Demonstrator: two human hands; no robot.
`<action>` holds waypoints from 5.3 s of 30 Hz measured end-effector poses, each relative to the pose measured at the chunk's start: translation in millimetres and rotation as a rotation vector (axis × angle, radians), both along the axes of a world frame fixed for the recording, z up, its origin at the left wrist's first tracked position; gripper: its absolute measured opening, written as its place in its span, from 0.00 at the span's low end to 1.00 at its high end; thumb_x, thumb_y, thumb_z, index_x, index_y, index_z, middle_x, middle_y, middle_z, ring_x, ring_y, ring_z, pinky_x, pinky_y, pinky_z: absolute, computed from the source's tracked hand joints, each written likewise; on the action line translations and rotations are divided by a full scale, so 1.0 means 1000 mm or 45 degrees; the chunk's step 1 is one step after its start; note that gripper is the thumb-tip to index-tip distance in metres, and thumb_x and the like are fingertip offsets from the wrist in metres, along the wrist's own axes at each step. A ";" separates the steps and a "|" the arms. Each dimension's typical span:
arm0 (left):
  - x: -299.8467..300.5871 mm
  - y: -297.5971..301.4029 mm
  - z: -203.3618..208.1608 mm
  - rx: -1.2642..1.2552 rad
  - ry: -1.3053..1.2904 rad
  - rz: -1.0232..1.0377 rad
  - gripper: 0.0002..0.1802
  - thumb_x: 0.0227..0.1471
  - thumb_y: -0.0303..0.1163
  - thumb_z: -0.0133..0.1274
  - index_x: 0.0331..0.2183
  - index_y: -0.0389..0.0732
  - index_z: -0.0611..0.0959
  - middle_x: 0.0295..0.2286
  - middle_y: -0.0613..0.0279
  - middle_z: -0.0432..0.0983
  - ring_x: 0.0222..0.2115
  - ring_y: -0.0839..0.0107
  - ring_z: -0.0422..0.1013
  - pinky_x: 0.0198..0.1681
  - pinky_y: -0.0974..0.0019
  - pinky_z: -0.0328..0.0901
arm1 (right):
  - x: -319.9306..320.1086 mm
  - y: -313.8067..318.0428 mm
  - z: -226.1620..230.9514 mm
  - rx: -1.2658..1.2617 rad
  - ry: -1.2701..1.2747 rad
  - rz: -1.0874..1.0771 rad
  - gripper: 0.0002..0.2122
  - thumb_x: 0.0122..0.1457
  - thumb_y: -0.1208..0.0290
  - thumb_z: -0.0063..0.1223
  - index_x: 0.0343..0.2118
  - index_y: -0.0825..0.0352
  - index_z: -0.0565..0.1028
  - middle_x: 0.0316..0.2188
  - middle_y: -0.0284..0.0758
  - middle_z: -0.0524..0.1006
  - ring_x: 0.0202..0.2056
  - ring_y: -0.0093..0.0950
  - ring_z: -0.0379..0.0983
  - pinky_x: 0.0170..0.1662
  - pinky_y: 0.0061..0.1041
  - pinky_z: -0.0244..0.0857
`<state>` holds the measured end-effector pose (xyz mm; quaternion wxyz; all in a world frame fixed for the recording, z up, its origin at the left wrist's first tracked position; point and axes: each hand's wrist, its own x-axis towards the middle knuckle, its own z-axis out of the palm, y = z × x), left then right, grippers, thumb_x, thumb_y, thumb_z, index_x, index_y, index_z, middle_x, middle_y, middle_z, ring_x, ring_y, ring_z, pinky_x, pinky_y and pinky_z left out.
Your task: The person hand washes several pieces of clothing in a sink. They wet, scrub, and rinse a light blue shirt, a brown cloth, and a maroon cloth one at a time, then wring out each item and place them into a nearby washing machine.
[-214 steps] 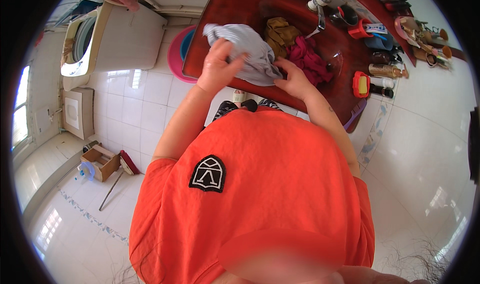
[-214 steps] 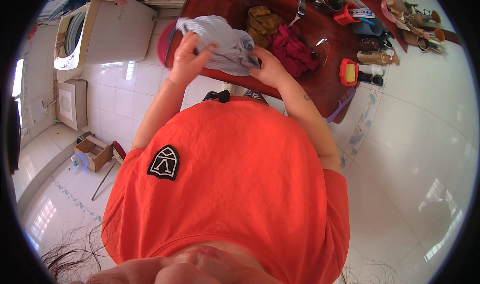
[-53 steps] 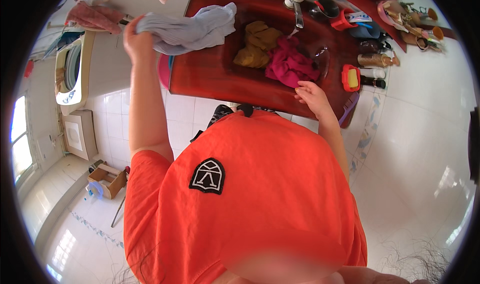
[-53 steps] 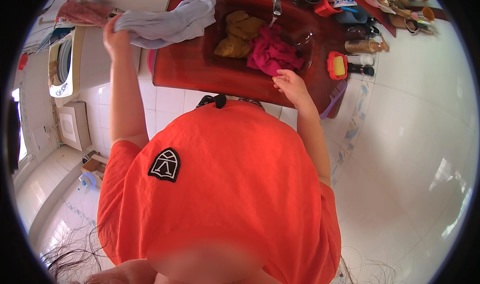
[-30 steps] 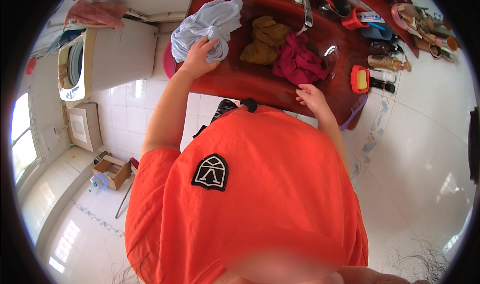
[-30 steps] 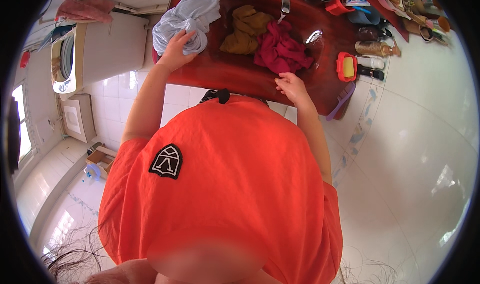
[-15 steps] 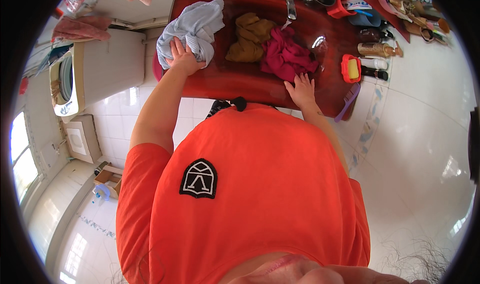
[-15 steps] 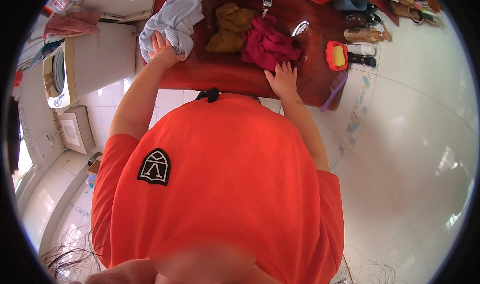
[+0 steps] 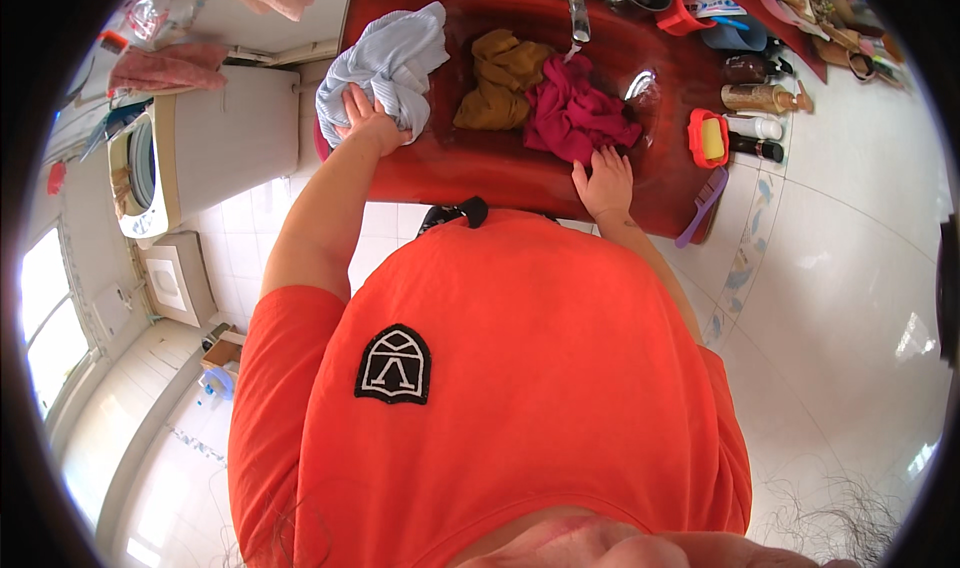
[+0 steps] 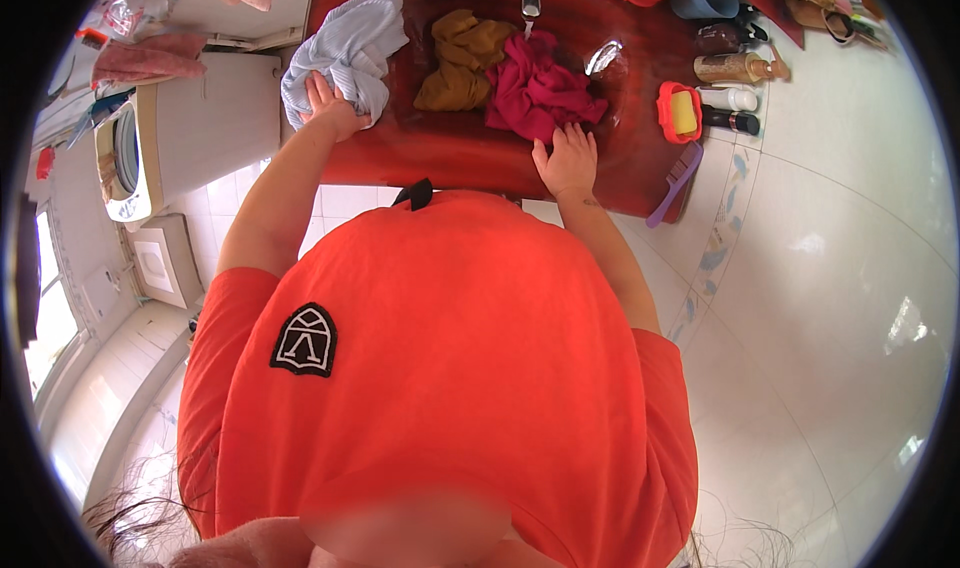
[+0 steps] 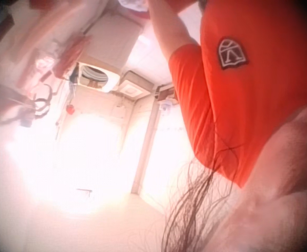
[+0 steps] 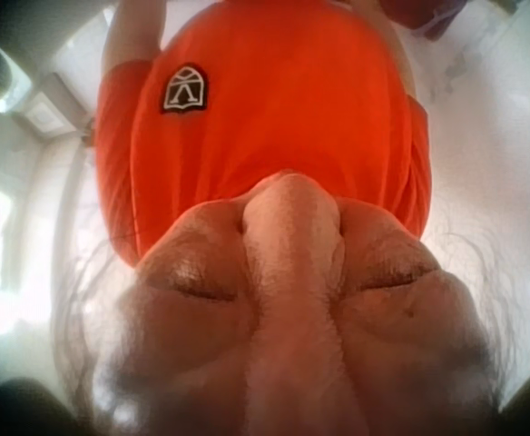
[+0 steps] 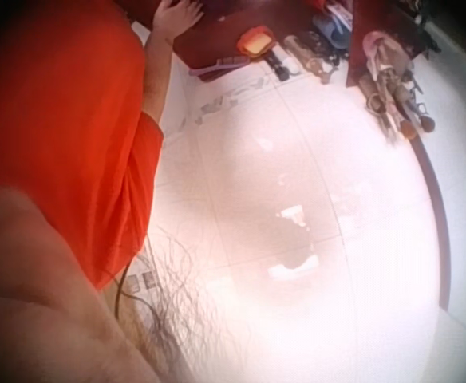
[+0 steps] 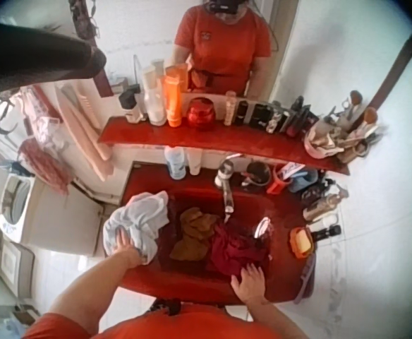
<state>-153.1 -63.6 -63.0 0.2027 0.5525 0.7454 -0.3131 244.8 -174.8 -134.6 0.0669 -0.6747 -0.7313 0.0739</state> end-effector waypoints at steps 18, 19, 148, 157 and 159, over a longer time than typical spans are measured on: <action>0.000 -0.001 0.005 -0.007 -0.042 -0.007 0.60 0.44 0.60 0.60 0.66 0.40 0.50 0.65 0.44 0.13 0.66 0.49 0.16 0.61 0.32 0.47 | -0.002 -0.002 0.005 0.103 0.088 -0.006 0.18 0.55 0.58 0.51 0.40 0.69 0.76 0.46 0.48 0.76 0.53 0.42 0.69 0.61 0.45 0.55; 0.002 -0.001 0.008 -0.010 -0.046 -0.010 0.60 0.44 0.60 0.60 0.66 0.39 0.50 0.64 0.44 0.13 0.66 0.48 0.16 0.61 0.32 0.48 | -0.001 -0.002 0.005 0.107 0.090 -0.007 0.18 0.55 0.59 0.51 0.40 0.69 0.76 0.46 0.48 0.76 0.53 0.42 0.69 0.61 0.45 0.55; -0.002 0.000 0.022 0.088 -0.233 0.122 0.65 0.39 0.50 0.62 0.68 0.47 0.41 0.65 0.48 0.13 0.67 0.51 0.17 0.63 0.32 0.41 | -0.110 0.270 0.219 0.870 0.099 0.575 0.29 0.55 0.55 0.58 0.53 0.73 0.70 0.57 0.46 0.69 0.60 0.43 0.62 0.62 0.45 0.54; 0.002 0.002 0.027 0.068 -0.224 0.123 0.65 0.39 0.50 0.62 0.68 0.47 0.40 0.65 0.48 0.13 0.67 0.51 0.17 0.63 0.32 0.40 | -0.151 0.296 0.225 0.834 0.219 0.815 0.29 0.52 0.58 0.61 0.54 0.70 0.70 0.57 0.43 0.69 0.60 0.39 0.63 0.62 0.40 0.56; 0.000 0.002 0.026 0.061 -0.207 0.116 0.65 0.39 0.51 0.62 0.68 0.47 0.40 0.65 0.48 0.13 0.67 0.51 0.17 0.63 0.32 0.40 | -0.146 0.296 0.225 0.819 0.230 0.857 0.28 0.52 0.59 0.61 0.54 0.68 0.70 0.58 0.42 0.69 0.60 0.38 0.63 0.63 0.40 0.55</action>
